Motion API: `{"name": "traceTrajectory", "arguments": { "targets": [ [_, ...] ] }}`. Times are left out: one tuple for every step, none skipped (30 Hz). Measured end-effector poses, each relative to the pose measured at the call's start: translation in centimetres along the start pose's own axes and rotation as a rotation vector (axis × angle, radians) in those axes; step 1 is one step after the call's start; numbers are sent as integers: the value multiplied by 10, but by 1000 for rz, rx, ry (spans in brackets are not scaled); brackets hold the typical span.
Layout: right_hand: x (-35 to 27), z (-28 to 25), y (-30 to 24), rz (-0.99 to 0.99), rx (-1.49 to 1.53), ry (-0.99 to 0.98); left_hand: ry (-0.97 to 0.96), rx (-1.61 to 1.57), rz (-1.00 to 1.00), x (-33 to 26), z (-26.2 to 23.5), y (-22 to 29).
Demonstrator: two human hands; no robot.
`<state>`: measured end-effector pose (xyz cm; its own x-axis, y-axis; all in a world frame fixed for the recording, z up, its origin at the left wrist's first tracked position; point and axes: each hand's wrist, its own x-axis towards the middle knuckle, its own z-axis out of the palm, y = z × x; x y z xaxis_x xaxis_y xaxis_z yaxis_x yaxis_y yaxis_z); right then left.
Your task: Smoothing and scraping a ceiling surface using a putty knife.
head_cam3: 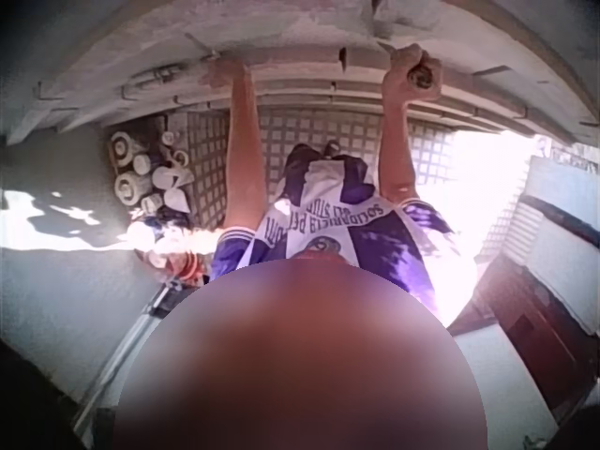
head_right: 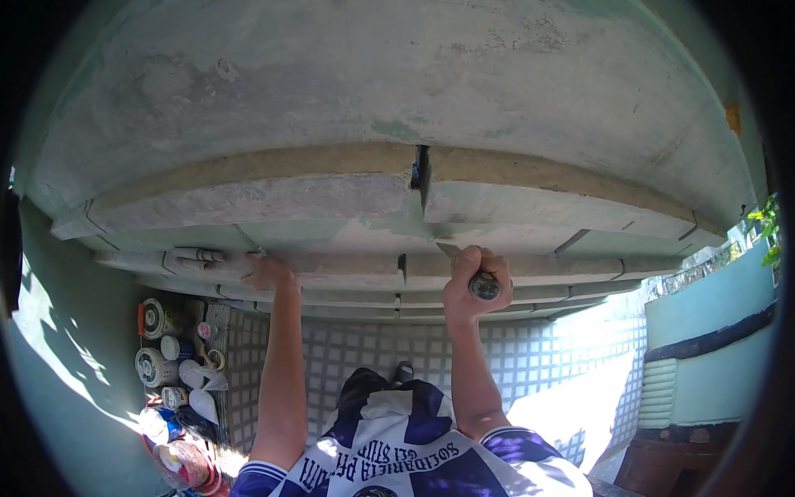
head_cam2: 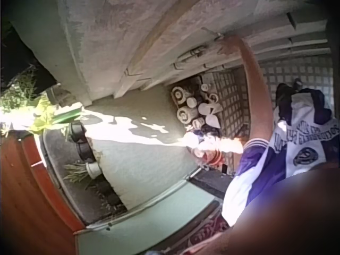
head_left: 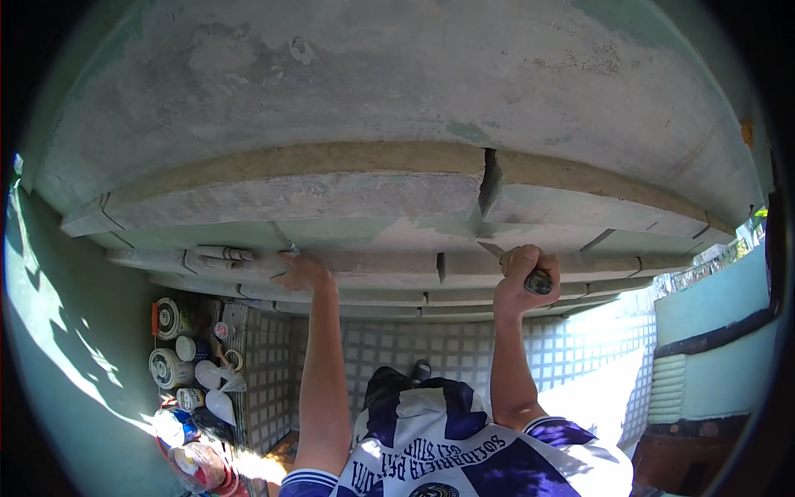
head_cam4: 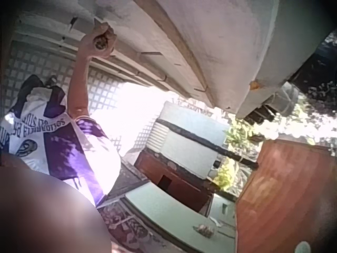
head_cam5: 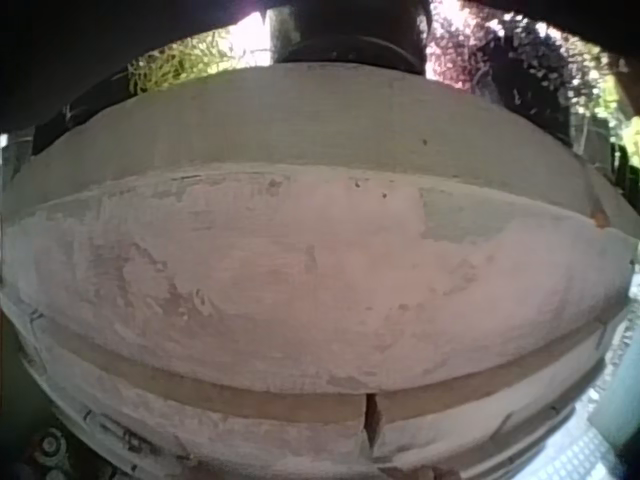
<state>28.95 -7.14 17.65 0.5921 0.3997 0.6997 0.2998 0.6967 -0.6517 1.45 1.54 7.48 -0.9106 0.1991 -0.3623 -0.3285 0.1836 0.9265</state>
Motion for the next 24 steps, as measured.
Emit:
{"name": "traceTrajectory", "arguments": {
  "targets": [
    [0, 1, -1, 4, 8, -11, 5, -4, -1, 1, 0, 0],
    [0, 0, -1, 4, 10, -11, 10, -9, -3, 1, 0, 0],
    [-1, 0, -1, 9, 7, -3, 11, -10, -2, 2, 0, 1],
    [-2, 0, 0, 13, 3, 4, 23, -4, -6, 2, 1, 0],
    [-2, 0, 1, 13, 4, 2, 35, 3, -10, 3, 1, -1],
    [-2, 0, 1, -2, -11, -4, 37, 2, -11, 4, 2, -1],
    [-3, 1, 2, -18, -25, -10, 55, 17, -7, 5, 2, -1],
    [-2, 1, 1, -18, -24, -11, 73, 31, -4, 6, 3, -1],
    [-1, 2, -1, -39, -10, -3, 75, 30, -4, 6, 3, -1],
    [0, 2, -2, -60, 3, 5, 73, 33, 6, 6, 3, -2],
    [0, 3, -1, -60, 2, 5, 71, 36, 17, 5, 3, -2],
    [1, 6, -1, -50, 68, 46, 71, 36, 16, 6, 4, -3],
    [2, 7, -1, -40, 132, 88, 78, 35, 18, 7, 4, -4],
    [4, 9, -2, -40, 130, 88, 84, 34, 19, 8, 4, -5],
    [6, 12, -3, -45, 93, 96, 82, 35, 19, 10, 4, -5],
    [7, 13, -4, -50, 56, 103, 71, 7, 20, 9, 3, -4],
    [8, 14, -7, -51, 54, 103, 59, -20, 21, 8, 3, -4],
    [10, 15, -12, -42, 104, 86, 57, -19, 21, 7, 2, -4],
    [12, 15, -16, -35, 154, 71, 58, 17, 14, 2, 1, 0],
    [11, 15, -10, -38, 152, 73, 59, 53, 7, -1, 1, 2],
    [9, 15, 0, -42, 62, 83, 55, 53, 8, 0, 2, 1],
    [8, 18, 2, -43, -24, 89, 54, 40, 20, 3, 2, 1],
    [8, 17, 1, -43, -22, 89, 53, 27, 33, 5, 1, 0],
    [9, 16, -3, -34, 33, 99, 54, 26, 33, 6, 1, -2]
  ]
}}
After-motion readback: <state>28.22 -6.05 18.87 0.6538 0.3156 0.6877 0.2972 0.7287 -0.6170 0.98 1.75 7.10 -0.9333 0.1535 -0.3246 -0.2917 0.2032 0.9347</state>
